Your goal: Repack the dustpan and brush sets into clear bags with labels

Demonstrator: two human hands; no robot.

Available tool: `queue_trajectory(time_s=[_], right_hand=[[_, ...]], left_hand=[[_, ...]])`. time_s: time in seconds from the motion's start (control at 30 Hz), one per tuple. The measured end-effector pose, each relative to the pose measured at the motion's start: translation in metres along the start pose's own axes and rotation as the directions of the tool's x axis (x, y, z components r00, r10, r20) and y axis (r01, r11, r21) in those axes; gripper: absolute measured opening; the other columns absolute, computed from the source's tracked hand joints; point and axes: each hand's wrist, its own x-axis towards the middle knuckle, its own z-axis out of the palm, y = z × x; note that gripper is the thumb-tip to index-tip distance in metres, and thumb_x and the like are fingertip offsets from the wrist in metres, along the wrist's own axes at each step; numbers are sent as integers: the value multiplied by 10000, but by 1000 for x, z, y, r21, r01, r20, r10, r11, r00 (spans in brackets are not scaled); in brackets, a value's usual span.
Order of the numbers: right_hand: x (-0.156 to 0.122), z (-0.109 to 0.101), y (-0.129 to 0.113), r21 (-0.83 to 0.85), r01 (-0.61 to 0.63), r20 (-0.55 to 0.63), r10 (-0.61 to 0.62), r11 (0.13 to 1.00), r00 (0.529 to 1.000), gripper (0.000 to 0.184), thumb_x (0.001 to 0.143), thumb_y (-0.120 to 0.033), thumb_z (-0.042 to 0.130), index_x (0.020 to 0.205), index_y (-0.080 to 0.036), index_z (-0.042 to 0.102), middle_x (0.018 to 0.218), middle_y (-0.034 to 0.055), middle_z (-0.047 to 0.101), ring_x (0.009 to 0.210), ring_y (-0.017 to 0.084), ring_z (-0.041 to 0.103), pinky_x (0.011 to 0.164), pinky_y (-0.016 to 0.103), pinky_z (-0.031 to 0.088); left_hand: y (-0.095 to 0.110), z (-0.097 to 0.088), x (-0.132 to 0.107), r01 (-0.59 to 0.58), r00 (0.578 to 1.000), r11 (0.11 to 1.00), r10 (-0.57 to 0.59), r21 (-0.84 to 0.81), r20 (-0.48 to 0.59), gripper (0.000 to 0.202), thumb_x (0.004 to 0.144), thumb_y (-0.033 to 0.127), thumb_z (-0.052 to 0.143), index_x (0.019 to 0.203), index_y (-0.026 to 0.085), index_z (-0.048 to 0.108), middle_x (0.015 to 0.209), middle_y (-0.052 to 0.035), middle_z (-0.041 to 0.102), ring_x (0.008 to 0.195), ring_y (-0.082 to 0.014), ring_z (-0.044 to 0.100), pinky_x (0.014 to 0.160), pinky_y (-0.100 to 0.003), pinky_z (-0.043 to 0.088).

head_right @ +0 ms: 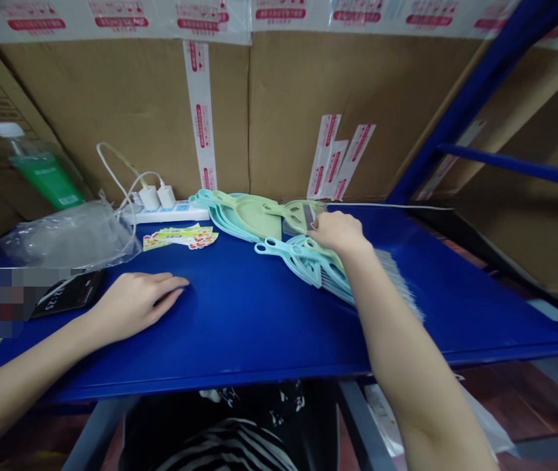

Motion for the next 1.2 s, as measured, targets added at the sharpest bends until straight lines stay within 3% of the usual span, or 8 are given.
queue_trajectory(time_s=[0.37,0.63,0.7,0.77,0.83,0.93,1.07,1.2], right_hand=[[23,21,11,49,54,-39,-52,997,998,336,904,-310,472,915,-119,748,890,189,733,908,317,697,698,348,501],[12,12,6,68,51,-51,-47,996,998,377,923,-341,445,1074,-132,719,1059,199,708,988,324,672,729,371,495],[8,10,1,85,122,-80,-115,989,990,372,937,-333,425,1104,-158,708,1115,169,699,1037,302,650,782,362,482],[5,9,-7,121,305,-130,-290,945,948,374,953,-311,390,1062,-169,719,1105,136,708,1032,268,643,819,338,466],[4,12,-15,152,512,-202,-480,846,853,365,950,-287,388,1005,-170,730,1055,116,724,996,249,643,830,322,455],[4,17,-27,178,625,-267,-574,760,774,317,917,-271,436,917,-185,741,956,96,739,919,244,647,784,316,453],[2,23,-37,247,563,-273,-501,789,821,297,886,-253,458,772,-193,726,812,72,734,769,221,649,659,292,434],[0,24,-40,262,541,-291,-469,799,834,285,879,-239,451,804,-205,724,808,55,737,751,206,655,624,276,422]], left_hand=[[1,-1,1,1,1000,1000,-1,-19,4,346,946,269,350,1027,213,682,918,-29,758,712,-179,709,587,-262,483],[0,-2,1,4,1000,1000,-3,-15,28,332,958,261,356,1034,210,674,931,-26,755,736,-200,716,603,-285,498],[0,-1,2,3,1000,1000,-2,-11,30,328,959,263,359,1029,211,675,930,-25,756,734,-199,716,604,-284,499],[0,-1,2,1,1000,1000,-1,-4,30,327,958,264,361,1033,212,676,926,-25,756,725,-197,714,602,-281,499],[0,-1,2,3,999,1000,-3,-1,32,329,957,266,361,1040,212,675,929,-28,756,723,-192,714,602,-273,499],[1,-1,1,7,999,1000,-7,-9,35,335,956,265,356,1047,209,674,938,-34,755,735,-190,714,607,-269,500],[1,-1,0,3,1000,1000,-3,-15,24,340,949,263,349,1025,208,675,917,-34,754,716,-189,709,595,-274,493],[1,0,0,2,1000,1000,-2,-24,8,340,944,266,348,1014,208,676,907,-36,756,699,-174,703,590,-261,486]])
